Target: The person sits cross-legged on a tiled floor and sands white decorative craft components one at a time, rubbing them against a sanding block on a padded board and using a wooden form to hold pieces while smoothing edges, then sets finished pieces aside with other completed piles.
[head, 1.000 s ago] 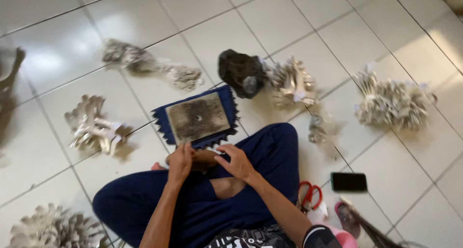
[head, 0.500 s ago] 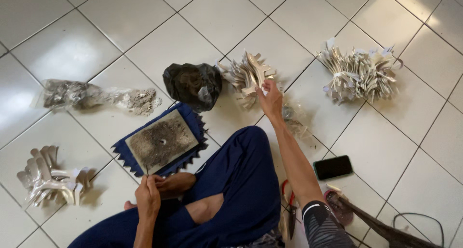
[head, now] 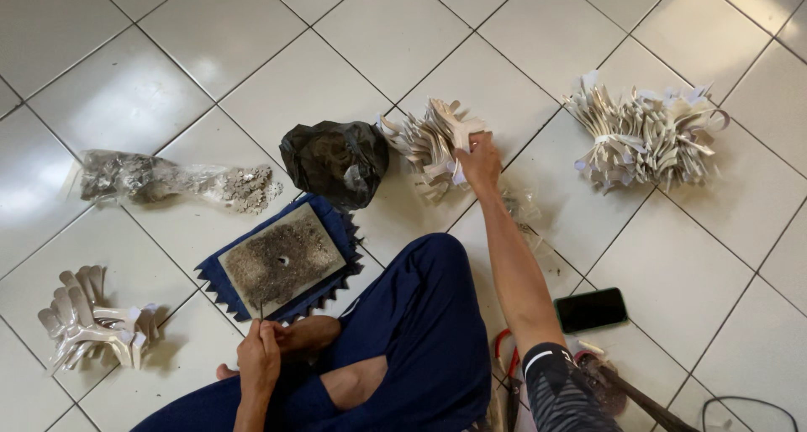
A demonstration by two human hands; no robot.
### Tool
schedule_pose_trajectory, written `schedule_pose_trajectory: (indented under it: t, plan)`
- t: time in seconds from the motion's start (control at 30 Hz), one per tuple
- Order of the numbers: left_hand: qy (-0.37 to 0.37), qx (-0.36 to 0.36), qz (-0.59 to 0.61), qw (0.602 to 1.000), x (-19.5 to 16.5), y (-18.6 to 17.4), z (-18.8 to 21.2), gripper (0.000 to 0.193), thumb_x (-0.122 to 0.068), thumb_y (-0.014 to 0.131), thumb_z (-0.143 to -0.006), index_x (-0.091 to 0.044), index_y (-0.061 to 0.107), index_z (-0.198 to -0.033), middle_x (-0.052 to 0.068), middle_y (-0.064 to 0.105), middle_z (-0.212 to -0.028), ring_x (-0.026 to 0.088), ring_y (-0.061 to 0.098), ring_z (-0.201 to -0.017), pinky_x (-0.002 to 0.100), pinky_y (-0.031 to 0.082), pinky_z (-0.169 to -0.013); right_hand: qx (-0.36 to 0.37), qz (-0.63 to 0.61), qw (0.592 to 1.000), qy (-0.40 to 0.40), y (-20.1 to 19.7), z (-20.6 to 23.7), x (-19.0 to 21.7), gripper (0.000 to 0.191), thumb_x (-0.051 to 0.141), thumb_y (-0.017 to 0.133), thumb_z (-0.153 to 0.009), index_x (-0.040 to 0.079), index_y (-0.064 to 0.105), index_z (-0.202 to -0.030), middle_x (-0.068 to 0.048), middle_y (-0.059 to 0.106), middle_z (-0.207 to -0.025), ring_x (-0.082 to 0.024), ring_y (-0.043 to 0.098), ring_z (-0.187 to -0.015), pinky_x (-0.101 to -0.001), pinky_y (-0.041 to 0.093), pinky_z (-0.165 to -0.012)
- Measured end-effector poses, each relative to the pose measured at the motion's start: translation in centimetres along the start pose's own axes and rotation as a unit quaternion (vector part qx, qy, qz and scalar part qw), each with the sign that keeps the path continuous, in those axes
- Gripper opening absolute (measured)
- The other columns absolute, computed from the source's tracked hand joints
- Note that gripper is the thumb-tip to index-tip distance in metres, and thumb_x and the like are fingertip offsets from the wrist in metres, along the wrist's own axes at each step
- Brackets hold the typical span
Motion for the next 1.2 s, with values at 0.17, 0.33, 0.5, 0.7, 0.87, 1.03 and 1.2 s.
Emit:
schedule_pose_trajectory:
  t: [0.17,0.33,0.5,0.7,0.87,1.03,1.2]
  plan:
    - [-0.005,0.005,0.02,1.0,0.1,0.5,-0.6,0.041,-0.026,0.04,-0.107,-0.001,0.067,-0.09,0.017,0.075,-0.082,0.033,0.074,-0.075,0.042,0.057,-0.073,-0.056,-0.018,0.998,-0.033,-2.9,0.5,0.8,0.034,0.035,0.081,-0.081,0.003,0.076,-0.095,-0.011,0.074,-0.078,-0.025,0.07,-0.068,-0.0391,0.054,-0.068]
    - [0.041,0.011,-0.014,0.999,-1.4,1.0,-1.0,0.04,-0.029,0.042,-0.107,-0.004,0.069,-0.09,0.02,0.074,-0.082,0.039,0.072,-0.079,0.046,0.055,-0.075,-0.054,-0.006,0.998,-0.014,-5.8,2.1,2.4,0.037,0.037,0.083,-0.083,0.001,0.077,-0.086,-0.012,0.073,-0.074,-0.023,0.068,-0.064,-0.037,0.053,-0.066]
    - [0.199,0.037,-0.008,0.979,-8.6,5.3,-3.0,0.036,-0.027,0.042,-0.108,-0.006,0.066,-0.091,0.022,0.069,-0.085,0.043,0.068,-0.081,0.05,0.051,-0.073,-0.016,-0.031,0.999,-0.025,-5.8,1.9,1.9,0.033,0.037,0.08,-0.082,0.004,0.077,-0.087,-0.009,0.073,-0.071,-0.019,0.067,-0.061,-0.0357,0.051,-0.063]
    - [0.252,0.058,0.106,0.96,-21.8,12.5,-7.5,0.021,-0.018,0.069,-0.096,0.001,0.06,-0.093,0.02,0.065,-0.077,0.035,0.063,-0.066,0.045,0.051,-0.061,0.005,-0.044,0.995,-0.092,-6.0,5.1,2.0,0.032,0.034,0.081,-0.087,0.001,0.078,-0.089,-0.008,0.067,-0.068,-0.018,0.061,-0.06,-0.0348,0.049,-0.06]
    - [0.267,0.125,0.294,0.909,-28.8,15.2,-9.8,0.027,-0.018,0.071,-0.098,0.003,0.054,-0.098,0.013,0.07,-0.109,0.02,0.07,-0.096,0.033,0.06,-0.08,0.081,-0.114,0.988,-0.067,-6.5,13.3,5.4,0.026,0.028,0.077,-0.089,0.003,0.076,-0.098,-0.013,0.074,-0.073,-0.016,0.068,-0.063,-0.0314,0.053,-0.058]
    - [0.088,0.184,0.412,0.888,-29.4,13.9,-8.9,0.036,-0.018,0.077,-0.098,-0.003,0.045,-0.09,0.011,0.063,-0.091,0.017,0.063,-0.085,0.036,0.057,-0.079,0.095,-0.111,0.985,-0.093,-5.4,19.9,8.7,0.024,0.022,0.074,-0.086,-0.001,0.073,-0.091,-0.016,0.074,-0.075,-0.019,0.073,-0.063,-0.0339,0.055,-0.059]
    - [0.014,0.176,0.555,0.813,-27.0,10.3,-8.1,0.04,-0.017,0.078,-0.092,-0.012,0.039,-0.085,0.0,0.061,-0.082,0.018,0.075,-0.09,0.035,0.062,-0.073,0.195,-0.183,0.964,-0.015,-3.5,22.3,10.1,0.024,0.023,0.071,-0.093,0.0,0.073,-0.092,-0.012,0.069,-0.067,-0.014,0.059,-0.057,-0.0335,0.048,-0.054]
Point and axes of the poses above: each hand's wrist, its own z-axis away from the middle knuckle, its own y-axis out of the palm, x = y × z, the point moved 1 cm from there along -z, towards the middle knuckle
